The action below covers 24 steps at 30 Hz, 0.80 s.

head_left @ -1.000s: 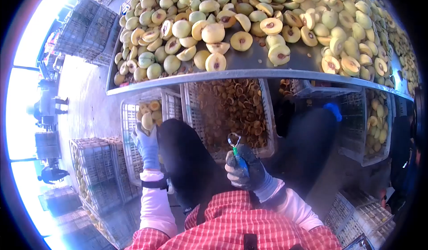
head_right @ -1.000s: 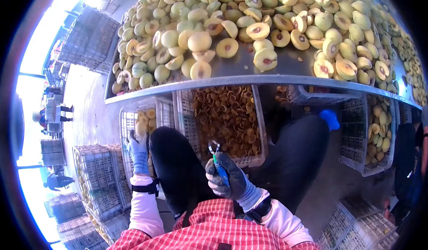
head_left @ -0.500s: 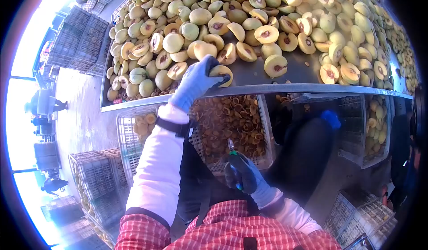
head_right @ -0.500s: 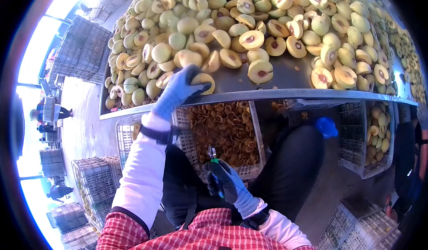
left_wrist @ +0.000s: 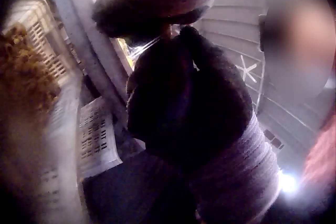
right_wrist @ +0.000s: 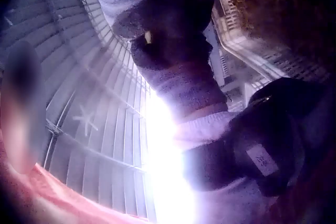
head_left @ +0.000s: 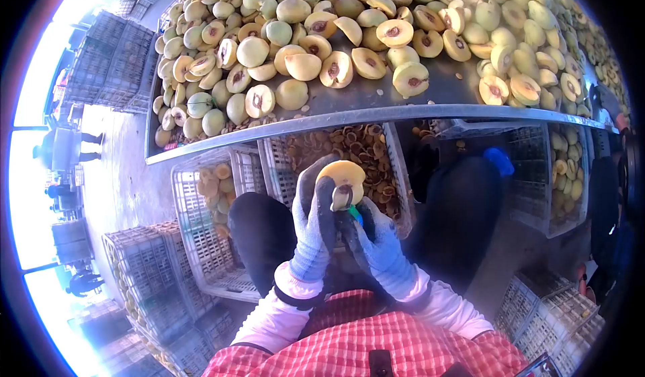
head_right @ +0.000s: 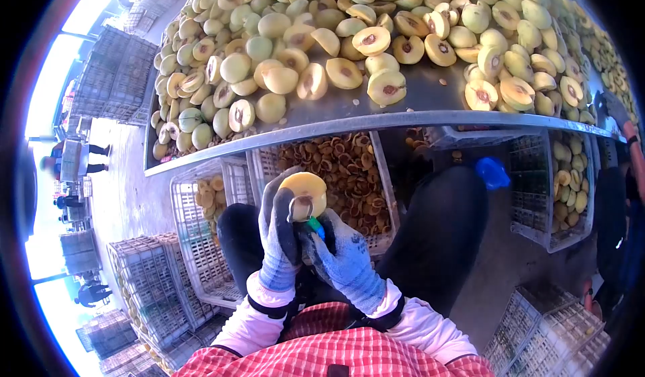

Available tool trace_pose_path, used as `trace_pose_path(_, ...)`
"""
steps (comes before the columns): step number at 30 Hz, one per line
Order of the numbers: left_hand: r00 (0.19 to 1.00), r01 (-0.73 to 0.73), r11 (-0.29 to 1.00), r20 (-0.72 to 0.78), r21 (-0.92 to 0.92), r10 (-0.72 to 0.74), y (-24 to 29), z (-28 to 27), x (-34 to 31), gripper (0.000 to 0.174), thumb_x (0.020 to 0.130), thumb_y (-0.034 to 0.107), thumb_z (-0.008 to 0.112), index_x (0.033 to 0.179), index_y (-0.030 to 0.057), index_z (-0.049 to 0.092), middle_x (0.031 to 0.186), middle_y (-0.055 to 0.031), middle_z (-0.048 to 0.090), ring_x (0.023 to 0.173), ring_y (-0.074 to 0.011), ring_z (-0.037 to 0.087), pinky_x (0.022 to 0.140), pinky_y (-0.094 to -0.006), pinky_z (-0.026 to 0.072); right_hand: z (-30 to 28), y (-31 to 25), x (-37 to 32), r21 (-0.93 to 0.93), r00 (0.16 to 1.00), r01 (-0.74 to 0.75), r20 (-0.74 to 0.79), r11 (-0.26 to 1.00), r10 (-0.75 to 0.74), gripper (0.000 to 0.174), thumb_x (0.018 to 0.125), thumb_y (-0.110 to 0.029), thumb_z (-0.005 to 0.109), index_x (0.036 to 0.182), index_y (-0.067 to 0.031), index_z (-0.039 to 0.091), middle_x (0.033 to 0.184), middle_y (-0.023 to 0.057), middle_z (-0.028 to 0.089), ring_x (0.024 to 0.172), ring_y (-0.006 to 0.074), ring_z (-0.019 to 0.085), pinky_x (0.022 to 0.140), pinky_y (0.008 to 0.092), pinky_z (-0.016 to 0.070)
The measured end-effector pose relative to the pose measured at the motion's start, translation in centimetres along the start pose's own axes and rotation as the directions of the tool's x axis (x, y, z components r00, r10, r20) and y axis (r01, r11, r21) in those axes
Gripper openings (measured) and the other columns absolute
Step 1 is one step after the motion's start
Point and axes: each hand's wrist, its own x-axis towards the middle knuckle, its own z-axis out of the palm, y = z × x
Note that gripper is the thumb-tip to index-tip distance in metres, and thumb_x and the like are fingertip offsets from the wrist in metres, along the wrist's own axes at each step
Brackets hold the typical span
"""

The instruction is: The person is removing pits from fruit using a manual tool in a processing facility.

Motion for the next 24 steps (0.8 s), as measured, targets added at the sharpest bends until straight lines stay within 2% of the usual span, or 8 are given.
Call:
trace_pose_path(2, 0.996, -0.084, 0.988, 0.023, 0.13, 0.082, -0.4, -0.4, -0.4, 0.036, 0.094, 0.027, 0.058, 0.119, 0.0017, 0.052, 0.107, -0.0099, 0.059, 0.097, -0.0162, 0.057, 0.084, -0.0299, 0.0485, -0.3, -0.4, -0.3, -0.054, 1.0, -0.013, 0.02, 0.998, 0.014, 0.018, 0.091, -0.016, 0.056, 0.101, -0.0013, 0.053, 0.079, 0.0211, 0.059, 0.075, 0.0392, 0.061, 0.063, 0.0399, 0.0474)
trace_pose_path(5, 0.999, -0.024, 0.986, -0.026, 0.162, 0.028, -0.1, -0.4, -0.6, 0.034, 0.093, 0.029, 0.058, 0.113, 0.0016, 0.053, 0.103, -0.009, 0.058, 0.094, -0.0158, 0.057, 0.081, -0.0296, 0.0492, -0.3, -1.1, -0.6, -0.044, 0.999, -0.036, 0.008, 0.998, 0.037, 0.018, 0.091, -0.015, 0.056, 0.101, -0.0009, 0.053, 0.079, 0.0214, 0.059, 0.075, 0.0394, 0.062, 0.063, 0.04, 0.0477)
trace_pose_path(8, 0.992, -0.023, 1.0, -0.121, -0.011, 0.021, -0.1, 0.2, -1.1, 0.036, 0.094, 0.029, 0.058, 0.115, 0.0011, 0.052, 0.104, -0.0096, 0.058, 0.095, -0.016, 0.057, 0.081, -0.0297, 0.0493, 0.0, -1.3, -0.8, 0.007, 0.998, -0.061, 0.026, 0.998, 0.061, 0.018, 0.091, -0.014, 0.056, 0.102, -0.0001, 0.052, 0.079, 0.0211, 0.059, 0.073, 0.0378, 0.062, 0.062, 0.0393, 0.0473)
trace_pose_path(9, 0.99, -0.065, 0.998, -0.128, 0.021, 0.067, -0.2, 0.4, -1.1, 0.035, 0.094, 0.028, 0.057, 0.116, 0.0005, 0.053, 0.104, -0.0097, 0.058, 0.095, -0.0163, 0.057, 0.082, -0.0297, 0.0488, -0.1, -1.3, -0.8, 0.02, 0.997, -0.071, 0.038, 0.997, 0.07, 0.018, 0.091, -0.014, 0.056, 0.102, 0.0002, 0.052, 0.079, 0.021, 0.059, 0.073, 0.0373, 0.062, 0.062, 0.039, 0.0472)
trace_pose_path(12, 0.969, -0.185, 0.976, -0.142, 0.115, 0.2, -0.9, 0.7, -1.2, 0.034, 0.096, 0.026, 0.054, 0.116, -0.001, 0.055, 0.105, -0.0098, 0.058, 0.096, -0.0172, 0.058, 0.084, -0.0298, 0.0474, 0.5, -0.4, -1.5, 0.128, 1.0, -0.018, -0.005, 0.992, 0.019, 0.019, 0.092, -0.014, 0.055, 0.103, 0.0016, 0.053, 0.079, 0.0203, 0.06, 0.071, 0.0362, 0.062, 0.062, 0.0387, 0.0467)
trace_pose_path(15, 0.991, -0.104, 0.975, -0.066, 0.197, 0.119, -1.0, 0.4, -1.7, 0.04, 0.1, 0.032, 0.045, 0.117, -0.0021, 0.056, 0.11, -0.0114, 0.058, 0.098, -0.0174, 0.057, 0.087, -0.0308, 0.0446, 0.1, -0.6, -1.8, -0.025, 0.996, 0.094, -0.005, 0.995, -0.094, 0.021, 0.092, -0.013, 0.054, 0.106, 0.0031, 0.054, 0.08, 0.0213, 0.061, 0.07, 0.0349, 0.062, 0.062, 0.0387, 0.0468)
trace_pose_path(19, 0.995, -0.089, 0.974, -0.03, 0.21, 0.097, -1.3, 0.5, -1.8, 0.038, 0.099, 0.03, 0.046, 0.116, -0.0019, 0.056, 0.107, -0.0118, 0.061, 0.096, -0.0188, 0.058, 0.086, -0.0312, 0.0456, -0.3, 1.1, -2.3, 0.089, 0.996, -0.066, 0.07, 0.994, 0.06, 0.028, 0.092, -0.012, 0.053, 0.114, 0.0044, 0.053, 0.086, 0.0225, 0.063, 0.075, 0.0319, 0.064, 0.067, 0.0378, 0.0478)
trace_pose_path(24, 0.977, -0.148, 0.972, -0.124, 0.184, 0.172, -1.4, 1.8, -2.0, 0.035, 0.098, 0.028, 0.049, 0.117, -0.0002, 0.056, 0.104, -0.0109, 0.06, 0.092, -0.0173, 0.059, 0.082, -0.0296, 0.0478, 0.3, 1.3, -2.7, 0.139, 0.997, -0.053, -0.048, 0.989, 0.06, 0.028, 0.093, -0.013, 0.052, 0.115, 0.0039, 0.053, 0.091, 0.0219, 0.063, 0.08, 0.0327, 0.063, 0.07, 0.0378, 0.0478)
